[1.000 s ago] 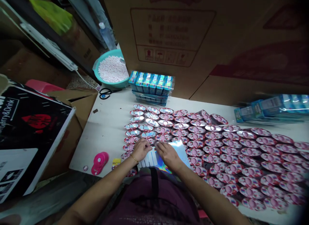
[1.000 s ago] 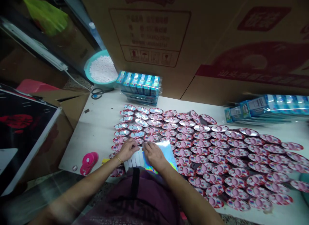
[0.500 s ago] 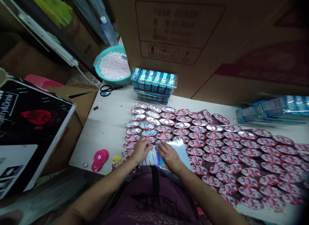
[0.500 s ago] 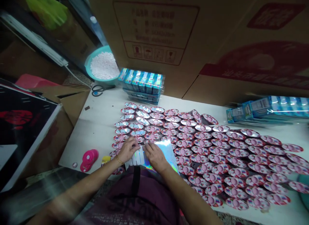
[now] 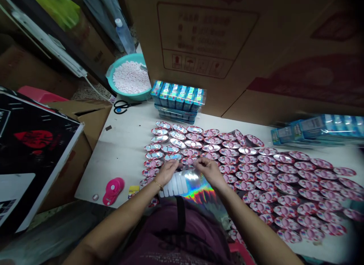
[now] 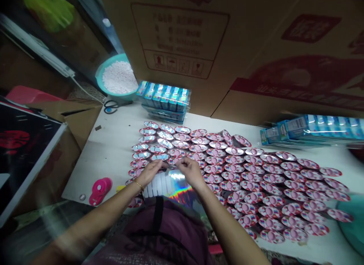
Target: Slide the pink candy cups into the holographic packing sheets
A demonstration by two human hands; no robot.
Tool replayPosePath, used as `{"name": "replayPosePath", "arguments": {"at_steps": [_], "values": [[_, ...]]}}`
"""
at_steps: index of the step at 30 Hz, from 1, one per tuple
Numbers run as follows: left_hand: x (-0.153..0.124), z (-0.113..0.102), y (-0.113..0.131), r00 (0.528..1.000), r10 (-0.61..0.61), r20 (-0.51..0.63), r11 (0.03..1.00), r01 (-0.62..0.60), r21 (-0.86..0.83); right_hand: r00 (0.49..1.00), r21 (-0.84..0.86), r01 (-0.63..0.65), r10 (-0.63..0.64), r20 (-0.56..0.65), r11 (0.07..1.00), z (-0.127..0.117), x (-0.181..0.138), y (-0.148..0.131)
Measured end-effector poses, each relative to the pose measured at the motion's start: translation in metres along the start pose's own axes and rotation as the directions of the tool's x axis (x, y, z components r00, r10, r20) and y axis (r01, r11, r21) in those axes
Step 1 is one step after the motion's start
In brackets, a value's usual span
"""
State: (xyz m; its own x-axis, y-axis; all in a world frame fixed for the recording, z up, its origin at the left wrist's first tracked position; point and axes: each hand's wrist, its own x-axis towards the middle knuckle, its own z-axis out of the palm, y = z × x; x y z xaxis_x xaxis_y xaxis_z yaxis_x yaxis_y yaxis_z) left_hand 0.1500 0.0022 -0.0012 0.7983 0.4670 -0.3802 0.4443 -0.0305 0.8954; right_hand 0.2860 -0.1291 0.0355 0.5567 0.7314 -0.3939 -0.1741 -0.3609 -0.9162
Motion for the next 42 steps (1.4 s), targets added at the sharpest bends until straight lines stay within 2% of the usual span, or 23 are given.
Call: {"name": "replayPosePath", "arguments": {"at_steps": [3, 5, 8, 11, 13, 16, 19, 22, 27, 32, 37, 40, 42], "values": [[0.01, 0.005, 0.015, 0.979, -0.18, 0.096, 0.924, 0.202, -0.326, 0.991, 0.253, -0.076, 0.102, -0.091, 0.965, 0.0, 0.014, 0.004], [0.017, 0.007, 0.022, 0.961, -0.244, 0.13, 0.858, 0.277, -0.433, 0.98, 0.328, -0.081, 0.135, -0.146, 0.941, 0.002, 0.02, 0.007], [0.032, 0.008, 0.026, 0.957, -0.282, 0.072, 0.815, 0.278, -0.508, 0.962, 0.378, -0.067, 0.16, -0.22, 0.923, 0.006, 0.028, 0.012], [0.056, 0.009, 0.025, 0.96, -0.275, -0.053, 0.845, 0.216, -0.489, 0.935, 0.382, 0.007, 0.13, -0.331, 0.924, 0.009, 0.043, 0.019], [0.077, 0.011, 0.025, 0.957, -0.257, -0.135, 0.888, 0.179, -0.423, 0.885, 0.297, 0.091, 0.06, -0.462, 0.951, 0.009, 0.057, 0.024], [0.11, 0.017, 0.026, 0.948, -0.204, -0.245, 0.957, 0.14, -0.255, 0.78, 0.064, 0.165, -0.09, -0.619, 0.984, 0.006, 0.081, 0.03], [0.135, 0.024, 0.03, 0.936, -0.118, -0.333, 0.993, 0.113, -0.037, 0.692, -0.187, 0.157, -0.243, -0.68, 0.97, -0.002, 0.098, 0.035], [0.145, 0.029, 0.035, 0.919, -0.044, -0.392, 0.982, 0.112, 0.153, 0.653, -0.414, 0.071, -0.356, -0.668, 0.908, -0.009, 0.107, 0.037], [0.147, 0.032, 0.04, 0.918, 0.068, -0.392, 0.923, 0.091, 0.374, 0.654, -0.59, -0.059, -0.415, -0.632, 0.805, -0.013, 0.11, 0.041], [0.146, 0.035, 0.043, 0.926, 0.076, -0.37, 0.862, 0.126, 0.492, 0.68, -0.654, -0.123, -0.417, -0.603, 0.746, -0.013, 0.112, 0.042], [0.144, 0.037, 0.048, 0.938, 0.071, -0.339, 0.819, 0.139, 0.557, 0.72, -0.668, -0.154, -0.381, -0.581, 0.728, -0.016, 0.115, 0.034], [0.139, 0.036, 0.051, 0.922, 0.127, -0.365, 0.807, 0.118, 0.579, 0.739, -0.668, -0.16, -0.36, -0.57, 0.727, -0.02, 0.113, 0.028], [0.135, 0.034, 0.052, 0.913, 0.169, -0.371, 0.798, 0.094, 0.595, 0.772, -0.73, -0.134, -0.391, -0.501, 0.67, -0.023, 0.108, 0.024]]}}
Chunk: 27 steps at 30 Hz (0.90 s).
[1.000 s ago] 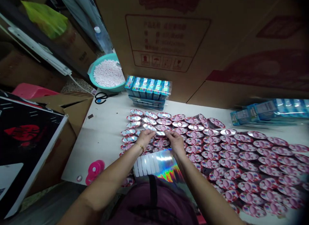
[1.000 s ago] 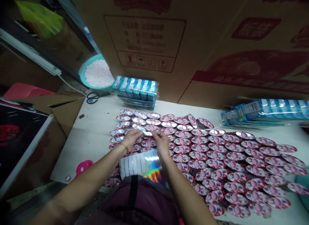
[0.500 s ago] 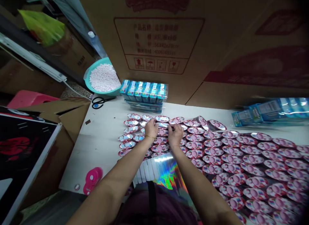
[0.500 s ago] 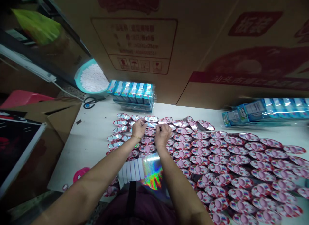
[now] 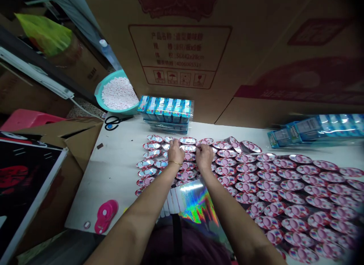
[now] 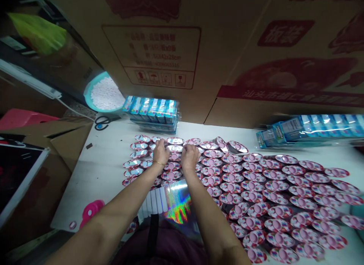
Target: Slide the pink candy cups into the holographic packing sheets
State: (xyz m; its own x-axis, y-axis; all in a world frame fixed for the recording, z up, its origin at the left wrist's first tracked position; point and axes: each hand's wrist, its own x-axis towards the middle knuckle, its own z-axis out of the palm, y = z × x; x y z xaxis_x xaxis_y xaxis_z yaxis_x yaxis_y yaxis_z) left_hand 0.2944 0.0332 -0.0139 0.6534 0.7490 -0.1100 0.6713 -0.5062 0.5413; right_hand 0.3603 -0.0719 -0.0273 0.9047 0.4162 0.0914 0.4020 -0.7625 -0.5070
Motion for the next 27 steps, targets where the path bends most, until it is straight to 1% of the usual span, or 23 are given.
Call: {"name": "replayPosePath", "arguments": {"at_steps": [2, 4, 5, 6, 8, 9, 10, 11, 12, 13, 14, 15, 17, 20, 22, 25, 26, 27], "values": [[-0.004, -0.004, -0.002, 0.997, 0.063, 0.047, 0.997, -0.064, 0.034, 0.985, -0.092, 0.16, -0.153, 0.08, 0.983, -0.007, -0.002, 0.001], [-0.01, -0.011, -0.005, 0.981, 0.146, 0.127, 0.982, -0.16, 0.104, 0.936, -0.178, 0.332, -0.299, 0.188, 0.926, -0.014, -0.005, 0.004], [-0.014, -0.015, -0.008, 0.971, 0.183, 0.156, 0.969, -0.205, 0.14, 0.908, -0.207, 0.393, -0.344, 0.237, 0.896, -0.017, -0.006, 0.007], [-0.019, -0.019, -0.011, 0.963, 0.213, 0.168, 0.956, -0.241, 0.168, 0.888, -0.222, 0.432, -0.37, 0.273, 0.874, -0.02, -0.006, 0.01], [-0.031, -0.031, -0.02, 0.951, 0.264, 0.161, 0.942, -0.29, 0.17, 0.878, -0.217, 0.447, -0.379, 0.291, 0.868, -0.028, -0.009, 0.018], [-0.039, -0.038, -0.026, 0.941, 0.29, 0.177, 0.937, -0.316, 0.145, 0.88, -0.189, 0.441, -0.382, 0.281, 0.877, -0.031, -0.011, 0.023], [-0.048, -0.044, -0.033, 0.922, 0.317, 0.222, 0.932, -0.346, 0.108, 0.878, -0.142, 0.442, -0.396, 0.269, 0.886, -0.035, -0.016, 0.027], [-0.059, -0.05, -0.04, 0.894, 0.34, 0.291, 0.925, -0.374, 0.069, 0.866, -0.078, 0.46, -0.427, 0.262, 0.885, -0.039, -0.022, 0.03], [-0.07, -0.054, -0.047, 0.858, 0.353, 0.373, 0.919, -0.394, 0.035, 0.842, -0.008, 0.489, -0.47, 0.265, 0.872, -0.043, -0.03, 0.031], [-0.081, -0.057, -0.053, 0.82, 0.354, 0.45, 0.915, -0.403, 0.015, 0.805, 0.061, 0.528, -0.522, 0.281, 0.847, -0.045, -0.04, 0.031], [-0.092, -0.058, -0.058, 0.792, 0.341, 0.506, 0.915, -0.402, 0.012, 0.76, 0.119, 0.567, -0.573, 0.307, 0.815, -0.047, -0.051, 0.029], [-0.101, -0.057, -0.063, 0.78, 0.318, 0.539, 0.919, -0.393, 0.026, 0.713, 0.156, 0.602, -0.615, 0.338, 0.783, -0.047, -0.063, 0.025], [-0.113, -0.052, -0.067, 0.797, 0.257, 0.546, 0.934, -0.35, 0.072, 0.632, 0.165, 0.66, -0.661, 0.405, 0.732, -0.045, -0.084, 0.016], [-0.118, -0.043, -0.069, 0.829, 0.196, 0.523, 0.958, -0.276, 0.078, 0.54, 0.107, 0.744, -0.688, 0.485, 0.659, -0.039, -0.106, 0.006], [-0.117, -0.04, -0.069, 0.843, 0.189, 0.504, 0.972, -0.233, 0.026, 0.5, 0.084, 0.786, -0.71, 0.496, 0.613, -0.036, -0.115, 0.008], [-0.116, -0.04, -0.069, 0.866, 0.165, 0.473, 0.986, -0.159, -0.053, 0.449, 0.103, 0.832, -0.771, 0.452, 0.546, -0.036, -0.122, 0.016], [-0.116, -0.04, -0.07, 0.872, 0.154, 0.464, 0.988, -0.138, -0.069, 0.444, 0.113, 0.836, -0.784, 0.434, 0.537, -0.037, -0.124, 0.018], [-0.117, -0.04, -0.071, 0.875, 0.151, 0.459, 0.988, -0.128, -0.081, 0.454, 0.121, 0.831, -0.787, 0.418, 0.544, -0.04, -0.126, 0.019]]}}
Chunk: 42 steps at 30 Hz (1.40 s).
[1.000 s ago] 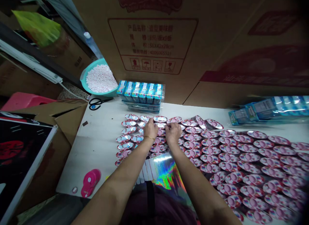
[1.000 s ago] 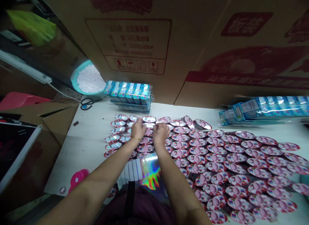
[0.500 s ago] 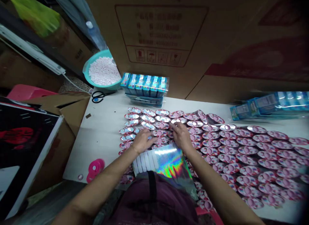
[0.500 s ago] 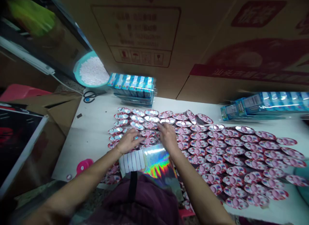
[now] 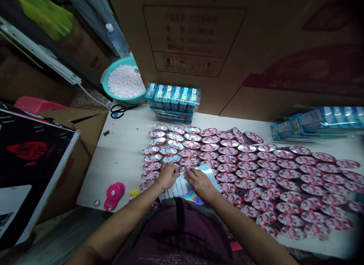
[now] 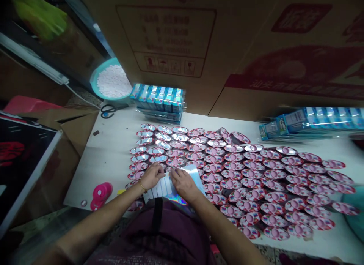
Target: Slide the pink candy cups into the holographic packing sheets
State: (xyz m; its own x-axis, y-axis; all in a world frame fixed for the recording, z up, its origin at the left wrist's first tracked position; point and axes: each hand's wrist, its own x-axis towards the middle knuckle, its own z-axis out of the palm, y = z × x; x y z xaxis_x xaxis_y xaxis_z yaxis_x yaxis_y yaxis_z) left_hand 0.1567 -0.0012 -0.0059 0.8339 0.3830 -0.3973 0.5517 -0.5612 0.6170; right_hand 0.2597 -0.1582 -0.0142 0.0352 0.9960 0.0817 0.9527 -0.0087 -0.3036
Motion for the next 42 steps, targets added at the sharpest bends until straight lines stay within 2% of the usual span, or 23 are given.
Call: {"name": "replayPosePath", "arguments": {"at_steps": [4, 7, 9, 10, 12, 14, 15, 17, 19, 21, 23, 25, 28, 30, 32, 35, 38, 41, 42], "values": [[-0.001, 0.002, -0.002, 1.0, 0.004, -0.021, 1.0, -0.004, -0.007, 0.986, 0.15, -0.161, 0.166, -0.017, 0.975, -0.025, 0.003, -0.006], [0.002, 0.002, 0.0, 0.998, 0.007, -0.056, 0.996, -0.011, -0.085, 0.954, 0.4, -0.285, 0.298, 0.032, 0.871, -0.053, 0.013, 0.001], [0.007, 0.001, 0.006, 0.999, -0.008, -0.047, 0.96, -0.006, -0.281, 0.909, 0.589, -0.358, 0.415, 0.042, 0.724, -0.065, 0.02, 0.015], [0.009, 0.0, 0.009, 0.999, -0.044, -0.018, 0.908, 0.033, -0.417, 0.869, 0.674, -0.395, 0.492, 0.054, 0.624, -0.067, 0.023, 0.023], [0.015, -0.002, 0.016, 0.982, -0.168, 0.089, 0.724, 0.184, -0.665, 0.752, 0.813, -0.447, 0.649, 0.115, 0.374, -0.063, 0.027, 0.039], [0.022, -0.004, 0.022, 0.949, -0.255, 0.187, 0.517, 0.297, -0.803, 0.629, 0.889, -0.441, 0.749, 0.21, 0.121, -0.053, 0.029, 0.05], [0.026, -0.005, 0.024, 0.94, -0.272, 0.205, 0.45, 0.313, -0.836, 0.584, 0.906, -0.423, 0.771, 0.254, 0.022, -0.048, 0.03, 0.052], [0.033, -0.007, 0.027, 0.946, -0.271, 0.18, 0.404, 0.281, -0.871, 0.527, 0.921, -0.378, 0.794, 0.303, -0.1, -0.04, 0.032, 0.054], [0.042, -0.007, 0.027, 0.951, -0.284, 0.125, 0.417, 0.24, -0.876, 0.491, 0.927, -0.341, 0.811, 0.319, -0.158, -0.033, 0.035, 0.053], [0.052, -0.006, 0.025, 0.947, -0.315, 0.07, 0.466, 0.218, -0.858, 0.455, 0.937, -0.313, 0.84, 0.294, -0.158, -0.027, 0.038, 0.053], [0.064, -0.005, 0.022, 0.943, -0.334, -0.002, 0.563, 0.198, -0.802, 0.424, 0.944, -0.32, 0.878, 0.219, -0.081, -0.019, 0.043, 0.057], [0.078, -0.006, 0.019, 0.941, -0.323, -0.103, 0.7, 0.164, -0.695, 0.402, 0.919, -0.383, 0.913, 0.074, 0.094, -0.012, 0.049, 0.063], [0.095, -0.008, 0.018, 0.937, -0.222, -0.269, 0.901, 0.092, -0.423, 0.406, 0.75, -0.531, 0.895, -0.184, 0.394, -0.003, 0.057, 0.071], [0.101, -0.01, 0.022, 0.924, -0.146, -0.353, 0.973, 0.068, -0.222, 0.426, 0.607, -0.617, 0.861, -0.277, 0.501, 0.0, 0.06, 0.076], [0.103, -0.011, 0.026, 0.918, -0.096, -0.385, 0.995, 0.074, -0.073, 0.448, 0.488, -0.685, 0.841, -0.304, 0.541, 0.002, 0.063, 0.078], [0.102, -0.011, 0.034, 0.925, -0.077, -0.371, 0.994, 0.102, 0.049, 0.477, 0.36, -0.747, 0.828, -0.294, 0.559, 0.003, 0.066, 0.079], [0.101, -0.012, 0.038, 0.925, -0.103, -0.365, 0.984, 0.149, 0.101, 0.503, 0.282, -0.773, 0.82, -0.273, 0.568, 0.001, 0.067, 0.079], [0.101, -0.012, 0.039, 0.915, -0.136, -0.381, 0.977, 0.186, 0.099, 0.505, 0.206, -0.802, 0.821, -0.266, 0.561, -0.006, 0.067, 0.076], [0.1, -0.012, 0.038, 0.914, -0.121, -0.388, 0.979, 0.174, 0.105, 0.526, 0.16, -0.803, 0.809, -0.261, 0.574, -0.009, 0.067, 0.075]]}}
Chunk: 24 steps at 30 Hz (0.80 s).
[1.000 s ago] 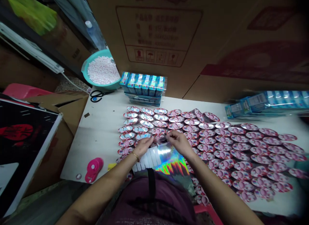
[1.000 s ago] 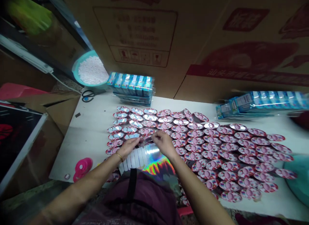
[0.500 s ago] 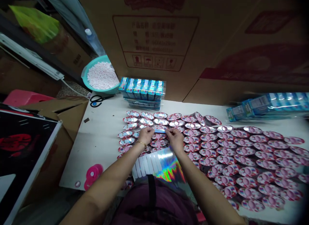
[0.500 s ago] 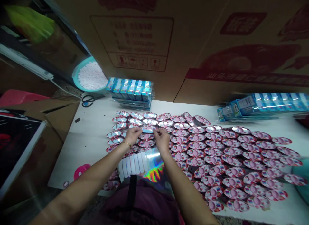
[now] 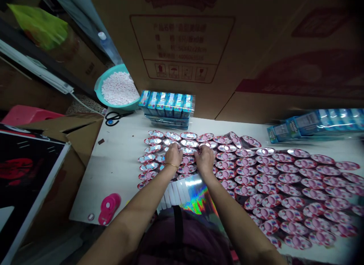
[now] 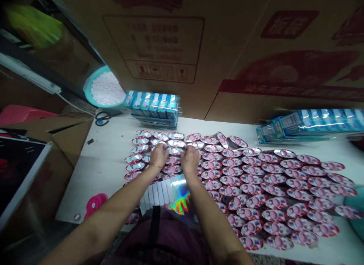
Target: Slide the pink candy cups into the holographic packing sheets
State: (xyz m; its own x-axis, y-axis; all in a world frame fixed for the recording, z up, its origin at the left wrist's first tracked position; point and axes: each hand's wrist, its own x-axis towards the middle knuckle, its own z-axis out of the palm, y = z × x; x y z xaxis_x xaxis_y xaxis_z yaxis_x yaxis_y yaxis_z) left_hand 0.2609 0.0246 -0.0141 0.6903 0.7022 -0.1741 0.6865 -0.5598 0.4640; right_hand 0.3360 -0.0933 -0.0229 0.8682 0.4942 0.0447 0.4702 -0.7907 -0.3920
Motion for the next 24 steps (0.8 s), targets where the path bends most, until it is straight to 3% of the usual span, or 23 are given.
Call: {"name": "replayPosePath", "arguments": {"at_steps": [2, 6, 8, 11, 14, 16, 20, 24], "values": [[-0.004, -0.001, -0.003, 0.995, 0.102, -0.008, 0.995, -0.102, 0.018, 0.991, -0.095, 0.123, -0.118, 0.058, 0.988, -0.007, -0.002, 0.0], [-0.018, -0.009, -0.012, 0.944, 0.325, 0.056, 0.935, -0.33, 0.129, 0.897, -0.194, 0.419, -0.371, 0.239, 0.887, -0.019, -0.007, 0.01], [-0.03, -0.018, -0.019, 0.935, 0.348, 0.069, 0.927, -0.354, 0.125, 0.894, -0.162, 0.418, -0.373, 0.248, 0.894, -0.022, -0.008, 0.021], [-0.055, -0.03, -0.033, 0.91, 0.382, 0.159, 0.92, -0.391, 0.03, 0.899, 0.025, 0.393, -0.389, 0.2, 0.919, -0.026, -0.018, 0.035], [-0.08, -0.032, -0.044, 0.865, 0.382, 0.326, 0.918, -0.395, -0.028, 0.799, 0.223, 0.513, -0.556, 0.227, 0.829, -0.029, -0.041, 0.035], [-0.091, -0.026, -0.047, 0.871, 0.333, 0.362, 0.937, -0.349, -0.024, 0.707, 0.235, 0.601, -0.645, 0.289, 0.764, -0.029, -0.057, 0.028], [-0.095, -0.014, -0.046, 0.909, 0.254, 0.33, 0.967, -0.24, -0.082, 0.602, 0.106, 0.727, -0.705, 0.375, 0.678, -0.025, -0.078, 0.02], [-0.095, -0.011, -0.048, 0.929, 0.267, 0.257, 0.957, -0.224, -0.184, 0.549, 0.085, 0.793, -0.768, 0.329, 0.603, -0.025, -0.086, 0.025]]}}
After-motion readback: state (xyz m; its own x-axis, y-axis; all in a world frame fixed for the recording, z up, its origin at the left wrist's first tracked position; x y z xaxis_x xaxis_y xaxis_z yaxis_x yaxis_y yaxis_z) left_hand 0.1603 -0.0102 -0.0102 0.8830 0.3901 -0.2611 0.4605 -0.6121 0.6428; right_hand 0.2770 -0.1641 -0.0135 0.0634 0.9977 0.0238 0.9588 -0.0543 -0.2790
